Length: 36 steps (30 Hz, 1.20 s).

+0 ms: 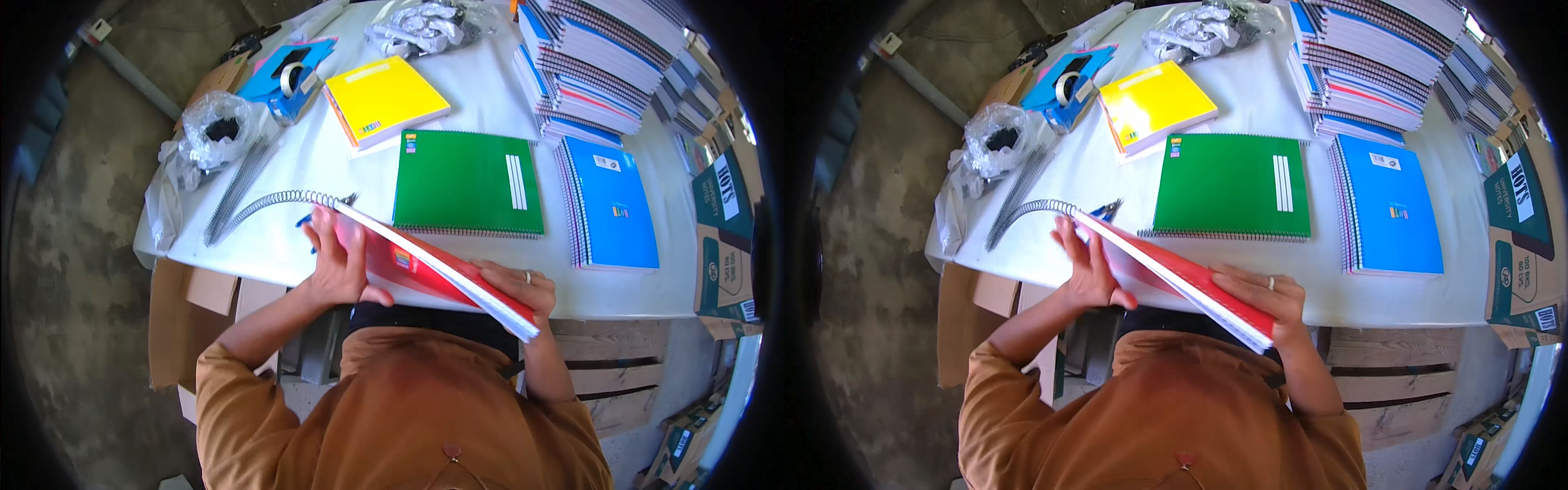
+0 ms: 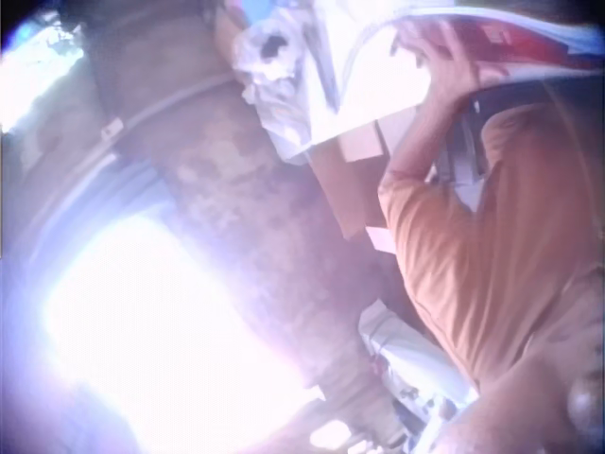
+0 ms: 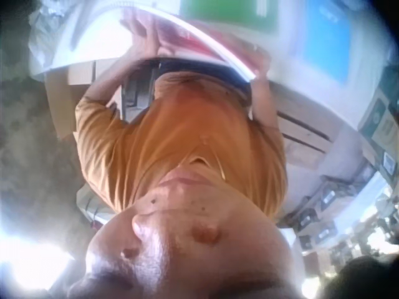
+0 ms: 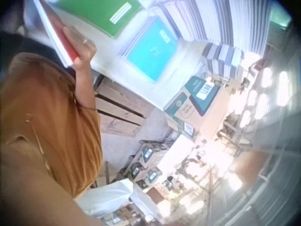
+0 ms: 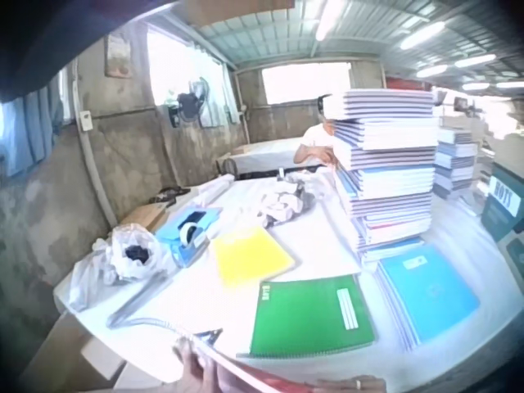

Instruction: The person assembles spiral notebooks by hand, taking a stack of pages with covers and threading a plastic coil through the pre-punched holes. The person completes this action for several notebooks of different colors, including green, red, yellow, white, magenta, brown, orange, and purple, and places them back on the table.

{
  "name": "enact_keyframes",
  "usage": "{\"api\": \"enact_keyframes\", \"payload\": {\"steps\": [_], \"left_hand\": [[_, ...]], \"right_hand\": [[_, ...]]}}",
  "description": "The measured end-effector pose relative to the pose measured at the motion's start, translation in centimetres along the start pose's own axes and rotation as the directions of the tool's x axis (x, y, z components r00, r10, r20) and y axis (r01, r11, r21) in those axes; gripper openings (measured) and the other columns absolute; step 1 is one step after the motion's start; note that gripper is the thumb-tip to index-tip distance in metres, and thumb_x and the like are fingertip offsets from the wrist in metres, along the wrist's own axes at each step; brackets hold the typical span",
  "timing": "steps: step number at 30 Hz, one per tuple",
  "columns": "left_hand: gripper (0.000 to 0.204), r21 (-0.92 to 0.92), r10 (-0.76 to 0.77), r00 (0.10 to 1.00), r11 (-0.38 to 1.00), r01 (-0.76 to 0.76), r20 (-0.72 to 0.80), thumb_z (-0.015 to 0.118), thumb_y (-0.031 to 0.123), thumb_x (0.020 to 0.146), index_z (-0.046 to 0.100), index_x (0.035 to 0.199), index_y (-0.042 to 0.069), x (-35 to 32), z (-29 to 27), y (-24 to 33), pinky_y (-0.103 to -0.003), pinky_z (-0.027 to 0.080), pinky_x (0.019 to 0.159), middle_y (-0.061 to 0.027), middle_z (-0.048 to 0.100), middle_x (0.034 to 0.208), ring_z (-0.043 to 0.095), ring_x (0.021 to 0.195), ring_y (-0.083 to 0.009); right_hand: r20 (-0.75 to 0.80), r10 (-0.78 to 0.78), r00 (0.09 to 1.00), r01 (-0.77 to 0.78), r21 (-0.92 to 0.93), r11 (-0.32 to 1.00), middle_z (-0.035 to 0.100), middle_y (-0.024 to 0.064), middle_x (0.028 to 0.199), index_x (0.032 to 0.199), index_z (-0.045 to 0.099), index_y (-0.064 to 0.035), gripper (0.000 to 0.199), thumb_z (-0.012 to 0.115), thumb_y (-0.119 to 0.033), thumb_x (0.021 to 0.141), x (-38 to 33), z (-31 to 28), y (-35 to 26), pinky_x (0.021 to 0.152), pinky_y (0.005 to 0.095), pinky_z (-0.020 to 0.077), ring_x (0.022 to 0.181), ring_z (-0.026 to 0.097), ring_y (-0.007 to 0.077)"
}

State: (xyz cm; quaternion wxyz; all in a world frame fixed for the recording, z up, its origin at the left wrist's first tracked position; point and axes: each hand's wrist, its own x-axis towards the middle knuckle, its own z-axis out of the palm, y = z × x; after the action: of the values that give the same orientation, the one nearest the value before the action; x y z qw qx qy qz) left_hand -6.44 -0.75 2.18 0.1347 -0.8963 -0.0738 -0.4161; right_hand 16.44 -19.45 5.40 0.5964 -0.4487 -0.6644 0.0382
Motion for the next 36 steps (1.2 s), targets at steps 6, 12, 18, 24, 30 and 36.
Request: {"api": "enact_keyframes", "payload": {"steps": [6,12,18,24,30,36], "left_hand": [[0.114,0.087,-0.05,0.948,0.993,0.081,-0.314,0.037,0.079,0.07,0.006,0.138,-0.006,3.5,-1.6,-5.6,-0.06,-0.003,0.102,-0.0253,0.013,0.14,0.008,0.13,-0.046],[0.112,0.222,0.241,0.76,0.966,-0.13,-0.603,0.042,0.079,0.068,0.01,0.14,-0.001,0.1,-0.2,-7.2,-0.057,0.001,0.105,-0.0152,0.025,0.142,0.014,0.132,-0.0393],[0.099,-0.07,0.062,0.996,0.995,-0.067,-0.07,0.039,0.072,0.076,0.017,0.137,-0.004,1.9,-2.8,1.4,-0.062,0.01,0.102,-0.0283,0.013,0.142,0.013,0.131,-0.0441],[0.105,0.002,-0.066,0.968,0.998,0.069,-0.243,0.037,0.076,0.073,0.012,0.138,-0.003,3.7,-2.5,-3.1,-0.058,0.006,0.104,-0.0236,0.01,0.144,0.012,0.132,-0.0406],[0.111,-0.022,0.079,0.995,0.997,-0.08,-0.054,0.035,0.08,0.07,0.006,0.14,-0.002,1.2,-3.4,0.9,-0.054,0.002,0.106,-0.019,0.008,0.146,0.01,0.133,-0.0372],[0.119,-0.083,0.041,0.994,0.995,-0.05,-0.106,0.038,0.084,0.063,0.015,0.136,-0.008,2.4,-1.0,0.8,-0.056,0.003,0.105,-0.032,0.011,0.14,0.017,0.13,-0.0449]], "right_hand": [[0.128,-0.002,0.992,0.002,0.0,1.0,0.064,0.0196,0.097,0.098,0.066,0.0005,0.033,0.07,-0.012,0.067,0.4,0.8,-1.2,0.066,0.0279,0.0535,0.077,0.067,0.0259],[0.018,-0.02,1.0,0.019,0.049,0.999,0.064,0.0216,0.098,0.097,0.066,0.0014,0.031,0.069,-0.01,0.069,-0.1,1.1,-0.9,0.065,0.0282,0.0532,0.076,0.067,0.0259],[0.024,-0.033,0.999,0.033,0.002,0.999,0.064,0.0208,0.097,0.097,0.066,0.0005,0.032,0.07,-0.012,0.068,-0.2,0.8,-0.6,0.071,0.0302,0.0531,0.082,0.066,0.0269],[0.133,-0.059,0.989,0.055,0.032,0.998,0.065,0.0195,0.095,0.098,0.066,-0.0002,0.033,0.069,-0.014,0.068,1.1,1.7,-1.3,0.064,0.0303,0.0537,0.076,0.067,0.026],[0.06,-0.038,0.997,0.034,0.069,0.997,0.065,0.0189,0.096,0.097,0.066,0.0006,0.034,0.07,-0.012,0.066,0.3,2.0,-0.5,0.065,0.0288,0.0535,0.077,0.067,0.0247],[-0.02,0.056,0.998,-0.053,0.129,0.99,0.065,0.018,0.096,0.1,0.064,0.0016,0.034,0.069,-0.011,0.069,-0.1,1.0,0.0,0.067,0.0294,0.0533,0.082,0.066,0.0256]]}}
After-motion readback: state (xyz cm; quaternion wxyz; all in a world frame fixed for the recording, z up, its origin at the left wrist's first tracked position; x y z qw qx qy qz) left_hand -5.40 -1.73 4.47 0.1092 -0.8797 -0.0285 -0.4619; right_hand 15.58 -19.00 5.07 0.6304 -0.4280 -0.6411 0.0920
